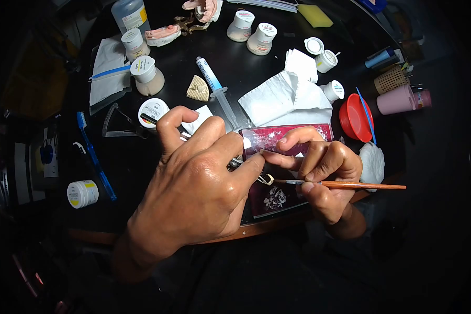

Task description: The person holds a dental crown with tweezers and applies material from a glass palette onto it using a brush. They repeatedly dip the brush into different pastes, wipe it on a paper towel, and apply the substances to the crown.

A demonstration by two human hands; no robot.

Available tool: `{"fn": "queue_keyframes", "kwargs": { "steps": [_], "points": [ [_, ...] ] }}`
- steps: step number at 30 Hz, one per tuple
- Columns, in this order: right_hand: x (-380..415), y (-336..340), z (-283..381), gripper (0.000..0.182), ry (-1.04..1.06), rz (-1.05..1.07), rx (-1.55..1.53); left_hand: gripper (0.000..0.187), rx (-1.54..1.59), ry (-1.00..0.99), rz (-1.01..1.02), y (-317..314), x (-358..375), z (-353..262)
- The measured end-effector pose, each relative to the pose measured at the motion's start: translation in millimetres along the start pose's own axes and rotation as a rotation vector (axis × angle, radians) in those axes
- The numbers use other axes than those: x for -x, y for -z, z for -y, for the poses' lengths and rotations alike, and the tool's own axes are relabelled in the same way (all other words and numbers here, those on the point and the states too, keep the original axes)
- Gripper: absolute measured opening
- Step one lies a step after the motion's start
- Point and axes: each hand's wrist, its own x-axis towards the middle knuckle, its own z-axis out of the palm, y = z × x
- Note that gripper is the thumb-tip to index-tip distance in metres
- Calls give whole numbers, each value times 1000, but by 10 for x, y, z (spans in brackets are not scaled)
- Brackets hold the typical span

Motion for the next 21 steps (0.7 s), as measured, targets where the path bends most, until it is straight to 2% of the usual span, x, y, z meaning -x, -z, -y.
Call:
{"fn": "queue_keyframes", "kwargs": {
  "steps": [14,17,21],
  "points": [
    [0,7,9,13,2,15,20,30,-10,-5,-10,-5,2,-1],
    [13,67,16,17,2,113,97,29,-5,-3,-9,-1,-1,-3],
    [5,29,25,14,-2,59,54,29,4,3,-5,2,-4,-7]
  ]
}}
